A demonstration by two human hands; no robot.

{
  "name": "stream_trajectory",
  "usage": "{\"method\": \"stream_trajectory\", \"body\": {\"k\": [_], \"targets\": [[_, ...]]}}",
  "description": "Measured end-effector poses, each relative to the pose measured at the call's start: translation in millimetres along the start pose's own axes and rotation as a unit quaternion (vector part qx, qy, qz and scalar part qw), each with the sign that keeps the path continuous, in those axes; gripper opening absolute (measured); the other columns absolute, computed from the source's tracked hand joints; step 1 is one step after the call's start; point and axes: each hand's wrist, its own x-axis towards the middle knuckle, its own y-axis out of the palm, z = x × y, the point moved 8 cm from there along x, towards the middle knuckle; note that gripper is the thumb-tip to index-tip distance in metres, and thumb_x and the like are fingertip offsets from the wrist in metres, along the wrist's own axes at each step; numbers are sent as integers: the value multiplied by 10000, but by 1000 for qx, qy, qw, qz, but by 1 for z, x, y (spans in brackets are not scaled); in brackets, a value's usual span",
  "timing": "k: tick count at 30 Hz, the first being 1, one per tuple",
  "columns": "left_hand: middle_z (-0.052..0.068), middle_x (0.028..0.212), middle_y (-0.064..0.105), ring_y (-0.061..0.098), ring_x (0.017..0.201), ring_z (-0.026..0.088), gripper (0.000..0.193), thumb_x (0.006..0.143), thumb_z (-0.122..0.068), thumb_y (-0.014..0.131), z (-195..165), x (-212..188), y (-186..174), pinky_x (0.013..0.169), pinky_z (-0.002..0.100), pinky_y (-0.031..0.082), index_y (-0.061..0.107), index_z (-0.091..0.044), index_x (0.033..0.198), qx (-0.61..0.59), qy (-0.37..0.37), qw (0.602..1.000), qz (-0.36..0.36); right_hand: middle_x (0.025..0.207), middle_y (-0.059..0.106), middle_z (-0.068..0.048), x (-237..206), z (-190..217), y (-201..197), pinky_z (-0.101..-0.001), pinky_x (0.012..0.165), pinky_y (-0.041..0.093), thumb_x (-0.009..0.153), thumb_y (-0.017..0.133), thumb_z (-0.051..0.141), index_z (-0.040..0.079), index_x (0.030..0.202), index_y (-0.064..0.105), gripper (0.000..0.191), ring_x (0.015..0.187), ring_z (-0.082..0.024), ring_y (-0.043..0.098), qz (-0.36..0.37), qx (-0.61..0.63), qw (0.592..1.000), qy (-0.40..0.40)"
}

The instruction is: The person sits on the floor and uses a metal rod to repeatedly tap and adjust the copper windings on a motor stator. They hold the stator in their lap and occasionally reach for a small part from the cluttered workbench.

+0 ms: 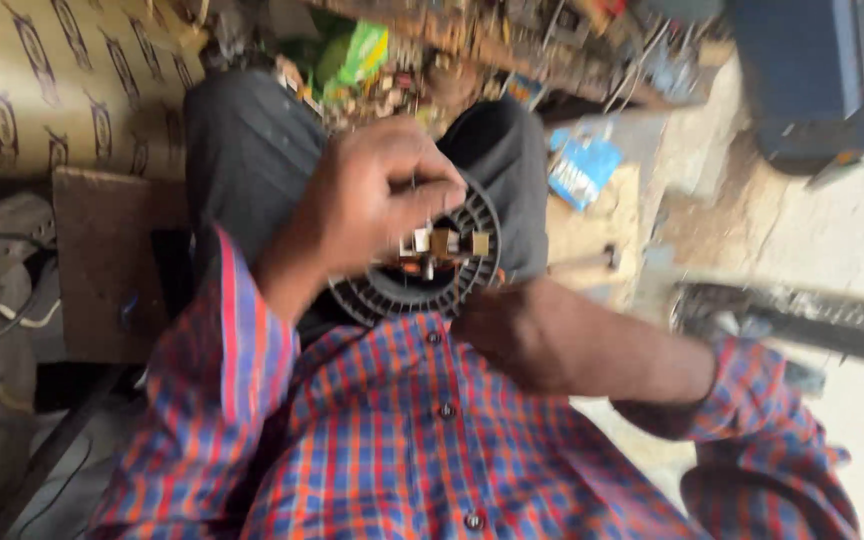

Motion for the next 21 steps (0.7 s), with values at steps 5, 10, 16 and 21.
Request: {"method": "stream_trajectory", "body": {"k": [5,10,16,21], "targets": [[78,845,629,681,789,250,157,840,-39,783,-32,-79,28,692,384,547,695,-56,968,222,90,970,29,884,672,-127,28,-35,-35,-434,654,492,810,772,97,4,1005,744,218,788,-331,641,-108,-104,976,-158],[42,795,630,600,634,200,136,822,9,786,-16,-60,2,592,294,459,686,-72,863,-28,27,993,-112,858,717,-89,23,-181,-45,-322,660,516,929,815,164,49,960,755,134,767,-196,672,-210,93,948,221],[115,783,701,674,733,280,200,749,-230,870,33,36,43,698,397,507,762,-73,812,199,-23,960,193,1024,769,-113,-19,-116,-57,-349,761,568,791,766,-13,76,1057,728,283,917,-245,733,-175,-164,955,174],[96,859,700,696,797,262,113,868,-173,793,26,12,14,722,380,533,754,-71,898,30,0,991,131,771,621,-133,5,22,11,-451,598,513,831,740,117,23,885,684,122,666,-294,647,65,-125,990,-3]]}}
